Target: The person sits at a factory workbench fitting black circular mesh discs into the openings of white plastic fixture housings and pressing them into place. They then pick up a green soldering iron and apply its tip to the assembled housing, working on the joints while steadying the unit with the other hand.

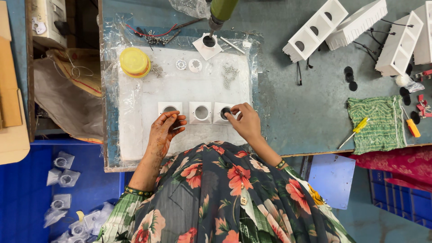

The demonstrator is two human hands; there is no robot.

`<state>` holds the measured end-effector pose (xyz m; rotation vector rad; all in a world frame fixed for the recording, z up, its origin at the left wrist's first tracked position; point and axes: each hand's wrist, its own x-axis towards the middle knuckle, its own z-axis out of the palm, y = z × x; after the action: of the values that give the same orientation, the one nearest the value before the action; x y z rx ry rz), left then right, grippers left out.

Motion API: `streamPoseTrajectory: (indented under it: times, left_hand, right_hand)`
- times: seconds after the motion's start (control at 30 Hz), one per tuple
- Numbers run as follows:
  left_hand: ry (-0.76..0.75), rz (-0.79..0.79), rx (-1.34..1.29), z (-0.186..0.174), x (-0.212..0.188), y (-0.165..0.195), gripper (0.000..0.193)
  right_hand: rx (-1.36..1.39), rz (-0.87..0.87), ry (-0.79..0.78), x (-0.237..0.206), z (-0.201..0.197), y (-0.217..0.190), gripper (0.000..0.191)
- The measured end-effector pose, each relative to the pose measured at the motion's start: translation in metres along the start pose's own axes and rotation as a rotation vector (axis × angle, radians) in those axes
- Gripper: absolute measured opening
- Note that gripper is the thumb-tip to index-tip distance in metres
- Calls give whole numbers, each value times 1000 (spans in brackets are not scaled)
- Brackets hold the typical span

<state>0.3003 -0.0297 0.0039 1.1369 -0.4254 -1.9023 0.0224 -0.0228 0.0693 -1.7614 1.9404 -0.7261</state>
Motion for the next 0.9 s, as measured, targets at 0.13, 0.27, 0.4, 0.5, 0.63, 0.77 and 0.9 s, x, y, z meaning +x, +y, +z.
streamPoseTrajectory:
  times: [0.13, 0.27, 0.4, 0.5, 0.63, 0.77, 0.9]
  left_hand:
    - [1, 1, -2, 1, 0, 1, 23]
    - [-2, 6, -6, 1, 1, 3, 24]
    - [-9, 12, -5, 2, 3, 4, 24]
    - [-7, 10, 2, 3, 3, 4, 23]
    - [0, 13, 16, 2, 3, 4, 24]
    - [-9, 13, 2, 1, 3, 4, 24]
    - [-5, 14, 2, 0, 3, 3, 24]
  right_hand:
    - [172, 61, 11, 7, 2, 9, 19]
    - [291, 277, -84, 12, 0, 17, 21]
    - [341, 254, -70, 13, 2, 16, 22]
    - [342, 270, -74, 13, 1, 16, 22]
    - [316, 272, -73, 14, 0, 16, 23]
    - [220, 233, -73, 13, 0, 16, 22]
    - [83, 8, 3, 8, 1, 15, 19]
